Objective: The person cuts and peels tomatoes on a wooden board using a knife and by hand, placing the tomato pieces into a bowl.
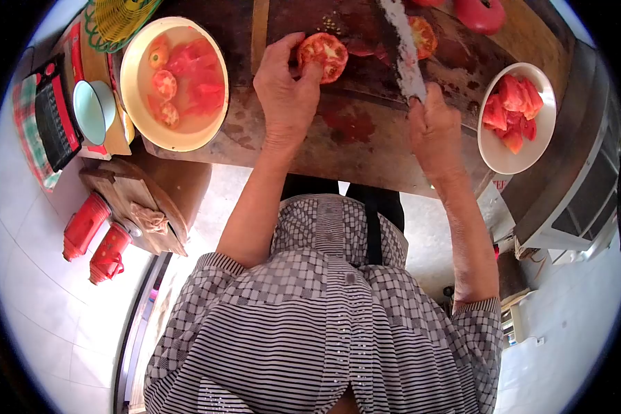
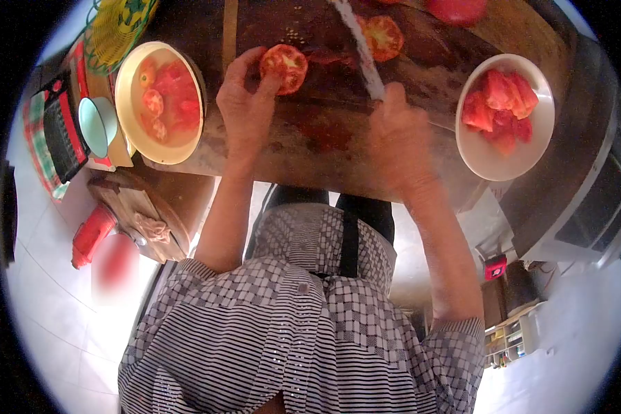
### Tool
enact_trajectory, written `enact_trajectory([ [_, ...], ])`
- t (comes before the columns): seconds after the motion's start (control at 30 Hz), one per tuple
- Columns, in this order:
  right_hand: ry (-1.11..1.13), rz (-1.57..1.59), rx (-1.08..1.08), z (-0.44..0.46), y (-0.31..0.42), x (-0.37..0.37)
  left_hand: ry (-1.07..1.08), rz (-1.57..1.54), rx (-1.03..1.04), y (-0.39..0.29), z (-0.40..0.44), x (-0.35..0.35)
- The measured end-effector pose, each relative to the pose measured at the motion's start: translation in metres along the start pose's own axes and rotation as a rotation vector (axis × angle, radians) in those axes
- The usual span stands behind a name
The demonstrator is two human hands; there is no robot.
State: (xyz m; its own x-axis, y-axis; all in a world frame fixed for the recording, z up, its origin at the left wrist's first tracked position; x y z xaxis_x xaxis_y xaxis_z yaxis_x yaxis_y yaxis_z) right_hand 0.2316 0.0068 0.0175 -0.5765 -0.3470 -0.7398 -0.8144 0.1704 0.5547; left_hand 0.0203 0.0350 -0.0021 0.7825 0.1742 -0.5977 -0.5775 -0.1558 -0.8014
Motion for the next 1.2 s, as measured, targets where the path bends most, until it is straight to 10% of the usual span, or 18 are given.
enact_trajectory([
  [0.3,0.013,-0.058,-0.216,-0.017,0.023,-0.015,0.035,-0.253,-0.227,0.001,-0.008,0.003],
  [0.5,0.030,0.038,-0.174,-0.020,0.019,-0.014,0.023,0.242,0.226,-0.009,-0.003,0.001],
  [0.7,0.055,0.165,-0.054,-0.016,0.010,-0.011,0.119,0.406,0.240,-0.022,0.002,0.018],
  [0.8,0.065,0.288,-0.003,-0.011,-0.009,0.000,0.094,0.259,0.197,-0.015,0.010,0.016],
  [1.03,0.064,0.573,0.239,-0.026,-0.004,-0.010,0.340,-1.424,-0.613,0.001,0.010,-0.006],
  [1.2,0.004,0.670,0.229,-0.048,-0.009,-0.010,0.328,-1.603,-0.698,0.007,0.008,-0.005],
])
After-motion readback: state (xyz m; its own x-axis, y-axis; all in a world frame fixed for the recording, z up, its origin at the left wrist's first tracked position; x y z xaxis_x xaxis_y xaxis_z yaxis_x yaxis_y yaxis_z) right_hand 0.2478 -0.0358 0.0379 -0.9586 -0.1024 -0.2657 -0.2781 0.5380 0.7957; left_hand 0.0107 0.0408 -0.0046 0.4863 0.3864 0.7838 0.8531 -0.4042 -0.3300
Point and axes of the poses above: each hand's wrist, its own z-axis towards the middle knuckle, its own x-axis out of the palm, y = z × x, the point moved 3 cm from there along z, towards the middle knuckle, and after that the axes turned 2 degrees about -x, right-handed, at the moved point
